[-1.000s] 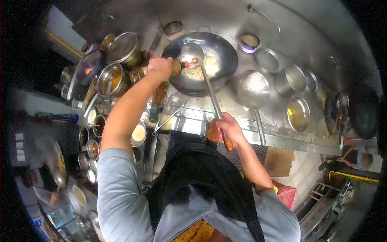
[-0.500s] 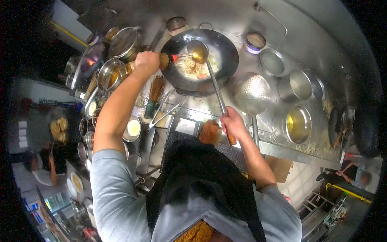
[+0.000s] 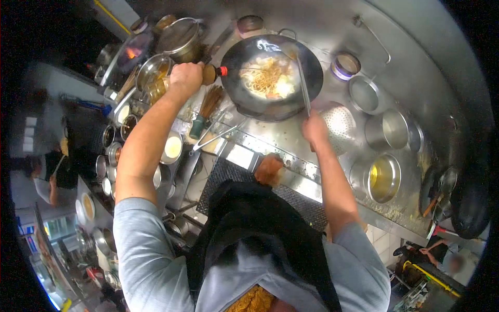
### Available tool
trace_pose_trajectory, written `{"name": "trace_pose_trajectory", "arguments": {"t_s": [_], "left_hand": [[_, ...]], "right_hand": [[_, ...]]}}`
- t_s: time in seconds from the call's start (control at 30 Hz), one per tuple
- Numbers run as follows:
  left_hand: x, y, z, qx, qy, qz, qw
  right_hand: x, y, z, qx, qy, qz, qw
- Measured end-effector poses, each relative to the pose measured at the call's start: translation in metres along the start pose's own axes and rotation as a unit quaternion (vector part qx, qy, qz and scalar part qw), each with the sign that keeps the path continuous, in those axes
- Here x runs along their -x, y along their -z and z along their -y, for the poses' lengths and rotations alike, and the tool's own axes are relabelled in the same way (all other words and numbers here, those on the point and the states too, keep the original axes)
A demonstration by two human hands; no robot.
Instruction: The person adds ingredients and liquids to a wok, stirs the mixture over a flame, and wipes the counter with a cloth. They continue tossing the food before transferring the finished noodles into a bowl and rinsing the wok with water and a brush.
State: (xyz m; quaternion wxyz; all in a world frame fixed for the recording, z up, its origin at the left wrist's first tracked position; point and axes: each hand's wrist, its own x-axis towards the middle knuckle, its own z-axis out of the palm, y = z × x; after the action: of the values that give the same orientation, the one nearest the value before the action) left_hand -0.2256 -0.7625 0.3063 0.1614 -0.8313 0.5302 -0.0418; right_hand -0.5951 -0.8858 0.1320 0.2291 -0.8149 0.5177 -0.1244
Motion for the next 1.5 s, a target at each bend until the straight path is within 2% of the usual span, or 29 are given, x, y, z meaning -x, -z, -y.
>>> {"name": "trace_pose_trajectory", "arguments": {"t_s": [0.1, 0.13, 0.17, 0.2, 0.23, 0.3, 0.33, 0.4, 0.43, 0.47, 0.53, 0.6, 0.63, 0.7, 0.73, 0.77, 0.8, 0.83, 0.87, 0.93, 1.0, 1.07, 1.13, 1.27, 1.33, 1.37, 1.43, 1.47, 1.5], "left_hand": [[0.011, -0.025, 0.016, 0.073, 0.061, -0.016, 0.995], [0.021, -0.033, 0.021, 0.073, 0.069, -0.017, 0.995], [0.037, -0.041, 0.024, 0.106, 0.080, -0.065, 0.989], [0.052, -0.046, 0.028, 0.138, 0.094, -0.113, 0.979], [0.067, -0.050, 0.028, 0.184, 0.140, -0.120, 0.966], [0.106, -0.060, 0.028, 0.299, 0.193, -0.158, 0.921], [0.130, -0.062, 0.027, 0.356, 0.214, -0.183, 0.891], [0.169, -0.108, 0.025, 0.428, 0.232, -0.283, 0.826], [0.203, -0.105, 0.024, 0.463, 0.266, -0.255, 0.806], [0.241, -0.103, 0.021, 0.497, 0.303, -0.228, 0.781], [0.299, -0.132, 0.022, 0.526, 0.365, -0.190, 0.744], [0.360, -0.164, 0.028, 0.594, 0.361, -0.224, 0.683], [0.386, -0.185, 0.032, 0.575, 0.380, -0.248, 0.681], [0.432, -0.221, 0.046, 0.544, 0.452, -0.203, 0.678], [0.448, -0.229, 0.054, 0.512, 0.502, -0.208, 0.665], [0.462, -0.236, 0.066, 0.509, 0.519, -0.213, 0.653], [0.475, -0.271, 0.075, 0.511, 0.511, -0.265, 0.639], [0.482, -0.272, 0.088, 0.516, 0.515, -0.292, 0.619], [0.487, -0.257, 0.101, 0.487, 0.544, -0.281, 0.623], [0.494, -0.289, 0.121, 0.478, 0.536, -0.338, 0.609], [0.496, -0.300, 0.133, 0.466, 0.536, -0.333, 0.620], [0.498, -0.318, 0.142, 0.450, 0.536, -0.331, 0.633], [0.503, -0.344, 0.144, 0.517, 0.490, -0.297, 0.636], [0.531, -0.337, 0.146, 0.567, 0.431, -0.271, 0.648], [0.549, -0.335, 0.144, 0.417, 0.434, -0.283, 0.747], [0.561, -0.340, 0.146, 0.413, 0.436, -0.283, 0.747], [0.581, -0.351, 0.143, 0.540, 0.494, -0.319, 0.602], [0.586, -0.329, 0.144, 0.451, 0.540, -0.311, 0.639], [0.586, -0.309, 0.145, 0.441, 0.561, -0.324, 0.622]], "right_hand": [[-0.005, -0.001, 0.004, -0.009, 0.038, 0.013, 0.999], [0.009, 0.008, 0.008, -0.091, -0.003, 0.083, 0.992], [0.022, 0.017, 0.012, -0.169, -0.041, 0.153, 0.973], [0.035, 0.026, 0.014, -0.178, -0.050, 0.159, 0.970], [0.048, 0.032, 0.013, -0.184, -0.058, 0.169, 0.967], [0.061, 0.010, -0.008, -0.013, 0.066, 0.016, 0.998], [0.065, 0.005, -0.013, 0.029, 0.020, 0.023, 0.999], [0.058, -0.007, -0.016, 0.122, -0.066, 0.026, 0.990], [0.053, -0.011, -0.024, 0.142, -0.050, 0.054, 0.987], [0.081, 0.023, 0.036, 0.039, -0.104, 0.098, 0.989], [0.092, 0.002, 0.012, 0.166, 0.065, -0.020, 0.984], [0.123, -0.008, 0.031, 0.189, 0.100, -0.072, 0.974], [0.136, -0.011, 0.052, 0.191, 0.107, -0.071, 0.973], [0.170, -0.010, 0.091, -0.084, 0.010, -0.005, 0.996], [0.184, -0.008, 0.110, -0.080, 0.007, -0.009, 0.997], [0.195, -0.005, 0.130, -0.277, -0.038, 0.074, 0.957], [0.209, 0.000, 0.154, -0.462, -0.077, 0.148, 0.871], [0.232, 0.006, 0.197, -0.540, -0.103, 0.146, 0.823], [0.244, 0.007, 0.217, -0.581, -0.126, 0.171, 0.786], [0.258, 0.004, 0.241, -0.601, -0.131, 0.264, 0.743], [0.271, -0.008, 0.265, -0.587, -0.128, 0.332, 0.727], [0.278, -0.023, 0.285, -0.557, -0.139, 0.383, 0.723], [0.274, -0.040, 0.303, -0.514, -0.097, 0.439, 0.731], [0.256, -0.083, 0.335, -0.426, -0.029, 0.478, 0.767], [0.238, -0.102, 0.351, -0.379, -0.001, 0.489, 0.785], [0.228, -0.114, 0.355, -0.381, 0.000, 0.492, 0.783], [0.210, -0.135, 0.357, -0.319, 0.044, 0.496, 0.807], [0.204, -0.138, 0.359, -0.317, 0.045, 0.500, 0.805], [0.199, -0.141, 0.361, -0.300, 0.060, 0.497, 0.812]]}}
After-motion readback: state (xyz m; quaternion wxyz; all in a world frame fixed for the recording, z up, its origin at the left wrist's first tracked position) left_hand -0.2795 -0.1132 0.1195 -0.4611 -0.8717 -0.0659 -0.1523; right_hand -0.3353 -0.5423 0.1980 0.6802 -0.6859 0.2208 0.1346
